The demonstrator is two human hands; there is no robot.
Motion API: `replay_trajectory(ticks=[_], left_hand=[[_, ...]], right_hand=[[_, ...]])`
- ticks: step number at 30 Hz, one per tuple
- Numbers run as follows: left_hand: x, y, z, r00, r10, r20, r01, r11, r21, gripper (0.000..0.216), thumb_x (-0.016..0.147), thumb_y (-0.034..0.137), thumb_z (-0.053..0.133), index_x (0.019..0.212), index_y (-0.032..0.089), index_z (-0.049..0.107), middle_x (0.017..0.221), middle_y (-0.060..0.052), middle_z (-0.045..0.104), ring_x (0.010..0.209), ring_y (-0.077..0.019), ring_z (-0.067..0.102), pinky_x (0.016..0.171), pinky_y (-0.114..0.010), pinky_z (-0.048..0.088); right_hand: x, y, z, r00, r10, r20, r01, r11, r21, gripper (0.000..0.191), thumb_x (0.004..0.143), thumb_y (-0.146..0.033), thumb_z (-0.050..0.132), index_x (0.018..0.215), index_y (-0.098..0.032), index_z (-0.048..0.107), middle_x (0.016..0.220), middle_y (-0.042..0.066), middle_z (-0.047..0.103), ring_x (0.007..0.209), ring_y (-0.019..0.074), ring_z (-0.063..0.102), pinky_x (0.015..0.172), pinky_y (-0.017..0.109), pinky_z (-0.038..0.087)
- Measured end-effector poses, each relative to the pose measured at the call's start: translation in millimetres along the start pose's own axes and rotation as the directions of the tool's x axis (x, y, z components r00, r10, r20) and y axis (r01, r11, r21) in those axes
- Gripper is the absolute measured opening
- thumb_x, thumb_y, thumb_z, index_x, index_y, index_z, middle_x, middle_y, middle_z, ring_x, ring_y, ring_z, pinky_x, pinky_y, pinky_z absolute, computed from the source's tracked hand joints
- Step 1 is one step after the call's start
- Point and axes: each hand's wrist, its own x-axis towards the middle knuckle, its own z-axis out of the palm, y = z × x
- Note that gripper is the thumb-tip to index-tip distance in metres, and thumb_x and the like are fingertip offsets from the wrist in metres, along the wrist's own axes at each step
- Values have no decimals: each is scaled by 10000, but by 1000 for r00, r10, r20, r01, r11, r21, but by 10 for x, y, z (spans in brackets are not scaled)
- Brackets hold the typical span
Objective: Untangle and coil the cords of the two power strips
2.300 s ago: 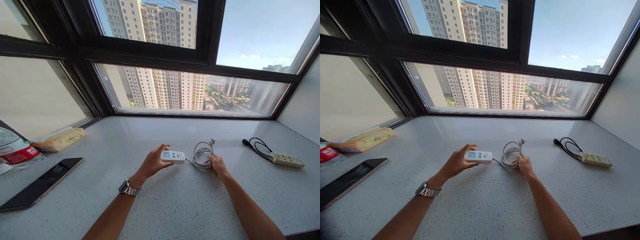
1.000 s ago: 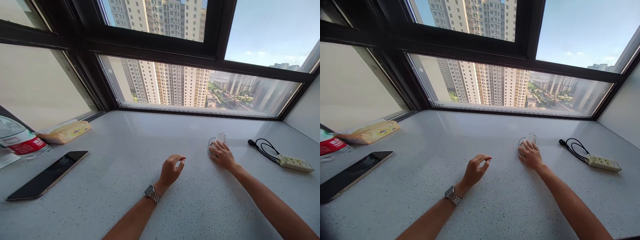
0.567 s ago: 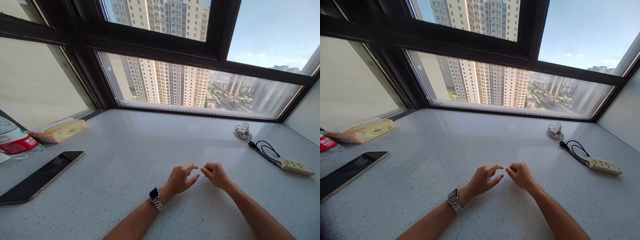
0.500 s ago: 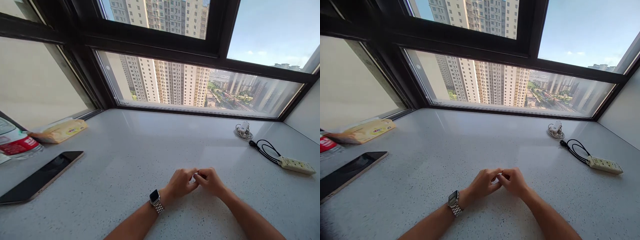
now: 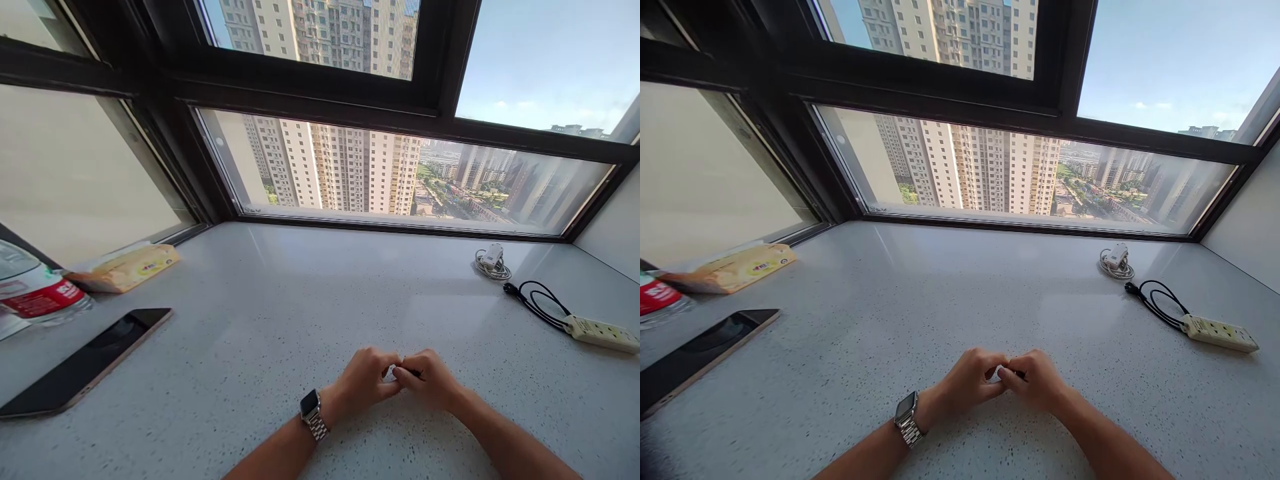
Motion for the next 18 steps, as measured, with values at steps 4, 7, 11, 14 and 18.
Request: replay_trajectory(ticks=[4, 7, 11, 14, 18], left_hand=[[-2, -12, 11, 1000, 7, -3, -7, 1000, 4, 82, 710, 227, 617, 719, 180, 684, 501, 50, 458, 470, -70, 333, 484, -210, 203], [-4, -17, 18, 1000, -3, 7, 3, 1000, -6, 87, 701, 219, 628, 741, 189, 700, 503, 52, 473, 475, -71, 349, 492, -210, 213], [-10, -35, 20, 1000, -6, 14, 6, 1000, -3, 102, 710, 228, 643, 773, 194, 716, 519, 54, 488, 484, -69, 368, 498, -210, 224], [-9, -30, -2, 999, -13, 30, 14, 1000, -10, 160, 759, 326, 653, 798, 186, 718, 511, 55, 476, 472, -68, 355, 492, -206, 230], [-3, 20, -56, 995, -51, 84, 53, 998, -20, 259, 795, 426, 642, 821, 182, 723, 498, 56, 467, 453, -62, 343, 499, -196, 259]], right_hand=[[-6, -10, -20, 1000, 19, -8, -19, 1000, -6, 368, 848, -287, 452, 513, -172, 350, 511, -56, 227, 463, 63, 210, 450, 210, 155], [-17, -6, -17, 999, 37, -9, -37, 999, -5, 372, 845, -301, 457, 509, -170, 365, 509, -55, 227, 463, 63, 205, 446, 212, 157], [-46, -20, 25, 998, 44, -43, -43, 999, 17, 354, 817, -322, 513, 507, -162, 456, 478, -60, 265, 455, 64, 230, 437, 207, 175], [5, 53, -54, 977, 75, -198, -68, 997, 39, 284, 805, -355, 529, 598, -165, 566, 488, -52, 350, 463, 81, 301, 447, 207, 246], [248, 443, -587, 806, 250, -537, -313, 949, -29, 323, 808, -454, 476, 813, -166, 623, 696, 41, 585, 633, 165, 537, 566, 249, 428]])
